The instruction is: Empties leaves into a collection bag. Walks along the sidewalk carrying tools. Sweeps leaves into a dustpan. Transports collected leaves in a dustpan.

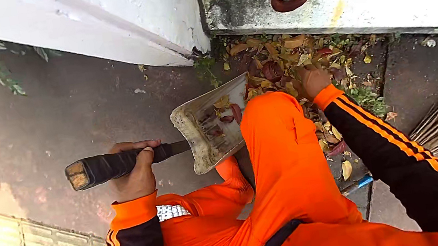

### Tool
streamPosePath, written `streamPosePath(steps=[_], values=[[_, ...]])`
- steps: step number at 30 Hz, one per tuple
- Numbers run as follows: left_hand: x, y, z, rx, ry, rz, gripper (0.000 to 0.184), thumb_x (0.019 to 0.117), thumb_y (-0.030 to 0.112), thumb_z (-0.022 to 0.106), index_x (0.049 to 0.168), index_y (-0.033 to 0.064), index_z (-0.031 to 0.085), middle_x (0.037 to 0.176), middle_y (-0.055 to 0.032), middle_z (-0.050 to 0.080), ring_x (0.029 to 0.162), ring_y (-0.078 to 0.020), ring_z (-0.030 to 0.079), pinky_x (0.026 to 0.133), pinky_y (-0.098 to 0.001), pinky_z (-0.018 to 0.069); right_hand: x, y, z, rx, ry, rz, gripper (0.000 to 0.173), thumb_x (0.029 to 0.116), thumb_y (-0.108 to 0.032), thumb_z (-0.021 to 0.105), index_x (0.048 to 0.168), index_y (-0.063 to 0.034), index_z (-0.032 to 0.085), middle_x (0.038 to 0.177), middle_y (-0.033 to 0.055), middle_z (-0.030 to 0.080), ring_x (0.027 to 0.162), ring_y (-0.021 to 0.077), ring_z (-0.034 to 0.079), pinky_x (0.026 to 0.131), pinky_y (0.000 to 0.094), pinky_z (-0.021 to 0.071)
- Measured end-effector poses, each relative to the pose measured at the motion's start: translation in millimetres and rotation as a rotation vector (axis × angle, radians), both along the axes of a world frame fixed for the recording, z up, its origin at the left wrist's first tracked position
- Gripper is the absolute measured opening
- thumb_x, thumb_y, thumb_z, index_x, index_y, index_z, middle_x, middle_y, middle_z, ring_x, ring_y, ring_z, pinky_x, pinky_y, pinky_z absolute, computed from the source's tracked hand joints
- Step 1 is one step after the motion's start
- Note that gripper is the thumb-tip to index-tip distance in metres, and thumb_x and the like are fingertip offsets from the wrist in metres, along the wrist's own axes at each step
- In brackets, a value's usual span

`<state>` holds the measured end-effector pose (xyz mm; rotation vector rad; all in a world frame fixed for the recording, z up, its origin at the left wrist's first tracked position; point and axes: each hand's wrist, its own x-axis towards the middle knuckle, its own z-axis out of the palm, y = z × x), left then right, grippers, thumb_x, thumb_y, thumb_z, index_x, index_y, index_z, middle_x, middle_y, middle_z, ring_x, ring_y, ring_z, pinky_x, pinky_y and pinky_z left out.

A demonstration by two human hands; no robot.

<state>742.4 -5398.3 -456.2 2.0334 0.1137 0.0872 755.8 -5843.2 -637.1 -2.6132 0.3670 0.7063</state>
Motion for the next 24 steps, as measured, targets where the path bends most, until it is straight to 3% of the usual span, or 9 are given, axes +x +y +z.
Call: streamPosePath(steps=[2, 4, 6, 8, 10, 13, 16, 21, 24], values=[[-19.0, 4.1, 4.9, 0.025, 0.050, 0.051, 0.017, 0.0841, 0.006, 0.059, 0.100, 0.0121, 0.060, 0.092, 0.0021, 0.077, 0.088, -0.0128, 0.076, 0.084, -0.0340, 0.0636, 42.8, 31.5, 14.9, 0.136, -0.141, 0.091, 0.040, 0.1015, -0.029, 0.063, 0.132, -0.0028, 0.065, 0.132, 0.0257, 0.063, 0.130, 0.0452, 0.055, 0.105, 0.0631, 0.0460], [-36.0, 2.2, 7.9, 0.019, 0.024, 0.070, 0.017, 0.0847, 0.008, 0.062, 0.101, 0.0119, 0.060, 0.095, 0.0019, 0.077, 0.090, -0.0131, 0.076, 0.085, -0.0342, 0.0633, 84.6, 73.0, 14.9, 0.340, -0.197, 0.131, 0.037, 0.1031, -0.029, 0.060, 0.129, -0.0030, 0.068, 0.126, 0.0221, 0.067, 0.119, 0.0390, 0.064, 0.103, 0.0590, 0.0492], [-51.4, -2.6, 7.2, 0.003, -0.037, 0.070, 0.017, 0.0857, 0.010, 0.064, 0.102, 0.0135, 0.061, 0.097, 0.0027, 0.076, 0.092, -0.0135, 0.075, 0.086, -0.0354, 0.0635, 128.0, 125.3, 0.7, 0.509, -0.055, 0.047, 0.056, 0.1024, -0.045, 0.059, 0.139, -0.0019, 0.060, 0.131, 0.0231, 0.065, 0.124, 0.0389, 0.062, 0.108, 0.0603, 0.0459], [-60.8, -8.6, 2.7, -0.019, -0.119, 0.046, 0.016, 0.0867, 0.010, 0.066, 0.102, 0.0146, 0.063, 0.097, 0.0032, 0.076, 0.092, -0.0139, 0.075, 0.085, -0.0361, 0.0639, 165.8, 178.5, -20.4, 0.653, 0.111, -0.161, 0.074, 0.0952, -0.053, 0.067, 0.143, 0.0012, 0.054, 0.140, 0.0272, 0.058, 0.132, 0.0411, 0.054, 0.111, 0.0625, 0.0421], [-66.7, -13.9, 0.3, -0.035, -0.176, 0.031, 0.015, 0.0871, 0.010, 0.068, 0.101, 0.0153, 0.064, 0.096, 0.0037, 0.075, 0.091, -0.0130, 0.074, 0.084, -0.0346, 0.0637, 182.7, 219.2, -21.3, 0.753, 0.228, -0.345, 0.064, 0.1022, -0.042, 0.062, 0.146, 0.0028, 0.048, 0.148, 0.0272, 0.049, 0.138, 0.0397, 0.048, 0.110, 0.0603, 0.0422], [-68.1, -15.3, 0.8, -0.042, -0.174, 0.039, 0.015, 0.0853, 0.009, 0.067, 0.098, 0.0144, 0.064, 0.096, 0.0029, 0.075, 0.092, -0.0125, 0.074, 0.083, -0.0327, 0.0634, 174.5, 242.7, -2.7, 0.634, 0.182, -0.253, 0.043, 0.1105, -0.019, 0.043, 0.142, 0.0085, 0.051, 0.149, 0.0281, 0.050, 0.140, 0.0385, 0.048, 0.113, 0.0560, 0.0417], [-61.7, -15.1, 0.5, -0.038, -0.153, 0.058, 0.015, 0.0849, 0.009, 0.068, 0.099, 0.0129, 0.064, 0.096, 0.0023, 0.076, 0.091, -0.0118, 0.074, 0.082, -0.0309, 0.0631, 161.3, 221.3, 13.4, 0.692, -0.027, -0.298, 0.036, 0.1083, -0.028, 0.048, 0.121, 0.0011, 0.066, 0.120, 0.0218, 0.066, 0.112, 0.0330, 0.064, 0.096, 0.0535, 0.0519], [-37.7, -15.7, -0.7, -0.017, -0.103, 0.086, 0.017, 0.0846, 0.008, 0.067, 0.101, 0.0081, 0.062, 0.093, -0.0007, 0.076, 0.088, -0.0138, 0.075, 0.080, -0.0331, 0.0635, 102.1, 120.0, 51.5, 0.574, -0.351, 0.003, 0.033, 0.1080, -0.023, 0.049, 0.113, 0.0028, 0.069, 0.103, 0.0200, 0.071, 0.098, 0.0321, 0.069, 0.092, 0.0528, 0.0551], [-22.2, -15.6, -2.0, -0.062, -0.111, 0.093, 0.018, 0.0848, 0.005, 0.066, 0.102, 0.0069, 0.061, 0.091, -0.0018, 0.076, 0.086, -0.0166, 0.075, 0.081, -0.0362, 0.0639, 31.9, 47.3, 45.2, 0.384, -0.276, -0.089, 0.035, 0.1099, -0.024, 0.046, 0.112, 0.0067, 0.064, 0.096, 0.0268, 0.067, 0.091, 0.0413, 0.068, 0.082, 0.0593, 0.0542]])
